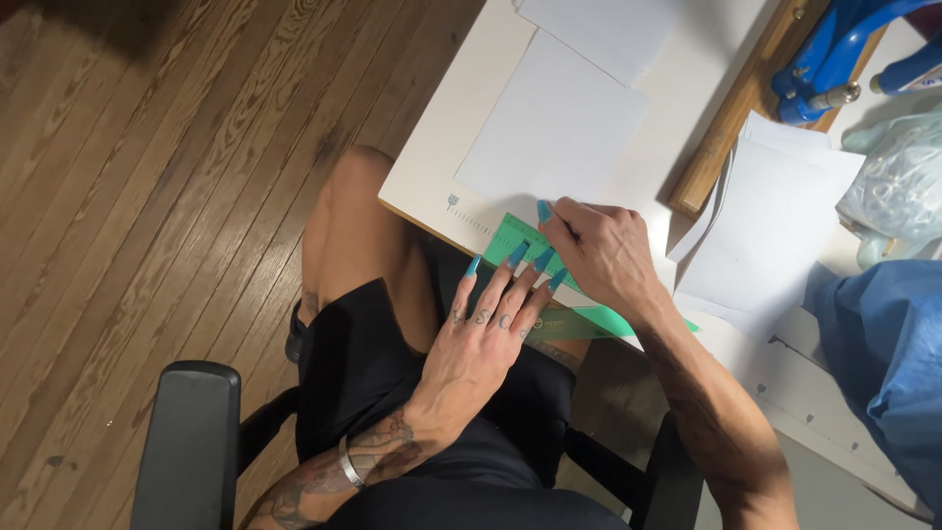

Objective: Folding and aligning paper components using a triangle ruler on a workshop table

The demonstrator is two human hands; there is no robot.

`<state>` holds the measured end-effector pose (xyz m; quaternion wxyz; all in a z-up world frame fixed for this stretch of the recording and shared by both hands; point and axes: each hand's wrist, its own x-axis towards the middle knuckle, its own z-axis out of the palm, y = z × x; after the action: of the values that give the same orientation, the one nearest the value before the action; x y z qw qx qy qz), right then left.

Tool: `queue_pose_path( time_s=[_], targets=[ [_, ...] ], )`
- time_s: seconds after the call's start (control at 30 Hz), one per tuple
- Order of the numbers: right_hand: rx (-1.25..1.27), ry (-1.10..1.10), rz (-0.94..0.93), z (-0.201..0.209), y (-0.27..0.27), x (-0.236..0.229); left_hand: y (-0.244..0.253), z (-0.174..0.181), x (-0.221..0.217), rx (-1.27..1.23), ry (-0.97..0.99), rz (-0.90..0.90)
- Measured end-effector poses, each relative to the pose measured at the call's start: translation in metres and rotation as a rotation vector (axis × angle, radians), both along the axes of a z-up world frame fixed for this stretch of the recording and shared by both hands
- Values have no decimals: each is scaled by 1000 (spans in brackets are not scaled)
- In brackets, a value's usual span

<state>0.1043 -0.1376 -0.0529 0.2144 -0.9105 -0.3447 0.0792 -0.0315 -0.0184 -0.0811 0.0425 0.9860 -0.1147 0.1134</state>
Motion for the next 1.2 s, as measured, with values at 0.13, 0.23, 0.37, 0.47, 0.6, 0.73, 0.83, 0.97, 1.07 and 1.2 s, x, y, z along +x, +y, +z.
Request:
queue_pose_path(
  time_s=[0.13,0.23,0.37,0.47,0.6,0.73,0.83,0.97,1.07,1.2],
  targets=[
    [-38,16,-24,-1,1,-2,1,0,-2,-13,19,-7],
    [-76,8,-45,-3,1,-3,1,-1,-3,-44,9,-7],
    [-20,-74,-28,-3,4,-5,3,0,-3,-106,27,-24],
    [-13,-96,-7,-9,3,-5,3,0,-2,-95,6,-12],
    [-31,-43,-29,-6,5,-6,2,2,-4,-103,3,0],
    [-17,-10,-72,-3,7,0,5,0,2,-119,-2,-14],
    [-17,-9,-56,-5,5,-4,4,2,-3,-120,15,-26],
    [-48,0,-79,-6,5,-2,4,0,-1,-94,-12,-14],
    [-47,-3,-66,-7,5,-3,4,-1,-2,-122,-5,-15],
    [-53,-5,-70,-5,6,-4,3,-1,-2,-116,-14,-8]
  ],
)
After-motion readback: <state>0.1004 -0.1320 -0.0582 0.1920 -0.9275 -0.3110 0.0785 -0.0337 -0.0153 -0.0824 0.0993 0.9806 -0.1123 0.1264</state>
